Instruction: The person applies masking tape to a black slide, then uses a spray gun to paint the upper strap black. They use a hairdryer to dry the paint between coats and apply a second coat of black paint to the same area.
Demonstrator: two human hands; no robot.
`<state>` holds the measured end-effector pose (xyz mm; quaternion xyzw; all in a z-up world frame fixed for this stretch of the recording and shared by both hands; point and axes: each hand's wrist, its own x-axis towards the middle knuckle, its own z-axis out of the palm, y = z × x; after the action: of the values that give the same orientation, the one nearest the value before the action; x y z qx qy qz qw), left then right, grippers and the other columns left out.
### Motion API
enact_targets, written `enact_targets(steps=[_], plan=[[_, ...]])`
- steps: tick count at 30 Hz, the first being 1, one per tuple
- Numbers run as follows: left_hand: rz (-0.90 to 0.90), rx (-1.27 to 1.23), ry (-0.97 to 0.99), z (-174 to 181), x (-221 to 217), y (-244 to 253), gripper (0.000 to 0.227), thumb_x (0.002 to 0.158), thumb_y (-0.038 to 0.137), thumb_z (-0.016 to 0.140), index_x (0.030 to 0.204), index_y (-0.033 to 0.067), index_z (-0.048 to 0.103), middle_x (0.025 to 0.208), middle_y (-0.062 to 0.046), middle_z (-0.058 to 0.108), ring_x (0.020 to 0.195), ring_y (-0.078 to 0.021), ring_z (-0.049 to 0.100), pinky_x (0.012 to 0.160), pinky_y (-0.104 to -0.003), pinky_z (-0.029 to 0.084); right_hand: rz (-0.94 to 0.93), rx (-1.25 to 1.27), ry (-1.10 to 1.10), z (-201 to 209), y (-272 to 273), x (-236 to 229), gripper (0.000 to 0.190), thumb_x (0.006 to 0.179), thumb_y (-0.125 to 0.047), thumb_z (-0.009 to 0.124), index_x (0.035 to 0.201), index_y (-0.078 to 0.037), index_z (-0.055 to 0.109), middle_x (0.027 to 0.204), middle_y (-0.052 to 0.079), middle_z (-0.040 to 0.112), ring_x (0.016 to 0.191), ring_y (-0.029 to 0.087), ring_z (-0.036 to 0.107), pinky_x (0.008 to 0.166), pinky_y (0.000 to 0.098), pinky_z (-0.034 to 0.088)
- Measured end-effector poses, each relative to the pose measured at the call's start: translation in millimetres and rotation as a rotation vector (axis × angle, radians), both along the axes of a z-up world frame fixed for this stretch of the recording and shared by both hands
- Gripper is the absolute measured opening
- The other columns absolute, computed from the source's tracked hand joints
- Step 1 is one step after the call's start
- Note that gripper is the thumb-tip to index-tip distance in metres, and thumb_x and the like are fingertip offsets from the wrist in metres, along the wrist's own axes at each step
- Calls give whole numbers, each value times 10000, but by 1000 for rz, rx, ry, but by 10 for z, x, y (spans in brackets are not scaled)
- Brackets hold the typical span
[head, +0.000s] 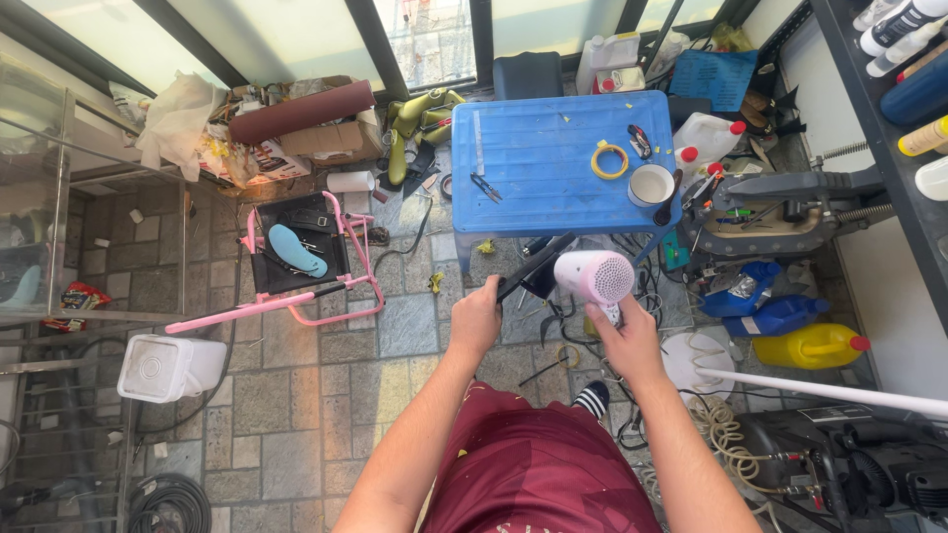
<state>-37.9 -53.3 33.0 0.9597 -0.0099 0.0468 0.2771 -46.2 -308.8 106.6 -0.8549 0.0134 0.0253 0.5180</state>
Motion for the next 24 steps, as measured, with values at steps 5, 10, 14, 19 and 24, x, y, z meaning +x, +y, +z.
enact_targets(steps=[5,10,14,19,24], plan=[[-11,-5,-31,-2,-19,-7,427,819,14,671,1228,81,571,905,-135,727,810,-363,717,673,-481,561,-41,-85,31,65,158,-47,467,929,-373,693,1306,-103,637,689,73,716,513,181,655,569,340,504],[-16,4,-48,-1,-2,8,431,819,12,668,1234,80,576,916,-135,727,830,-361,715,684,-481,559,-15,13,117,51,217,-36,443,935,-381,691,1283,-109,658,670,124,709,525,184,649,570,357,509],[-21,3,-64,-5,0,28,426,815,8,659,1227,81,581,922,-131,728,841,-354,716,685,-480,558,-39,-63,19,2,229,-48,440,936,-374,697,1269,-89,659,720,105,727,528,173,649,594,368,520],[-20,24,-50,-32,-29,47,418,818,10,655,1225,79,584,915,-127,726,842,-346,714,684,-476,558,-48,170,171,-15,252,-34,395,939,-343,720,1210,-59,675,677,87,635,526,143,575,536,363,464],[-45,72,-108,-70,-36,54,363,852,20,624,1211,56,587,913,-122,728,848,-326,721,673,-463,560,-106,293,290,14,306,-24,352,927,-308,714,1175,-59,689,622,27,603,496,119,553,478,319,424]])
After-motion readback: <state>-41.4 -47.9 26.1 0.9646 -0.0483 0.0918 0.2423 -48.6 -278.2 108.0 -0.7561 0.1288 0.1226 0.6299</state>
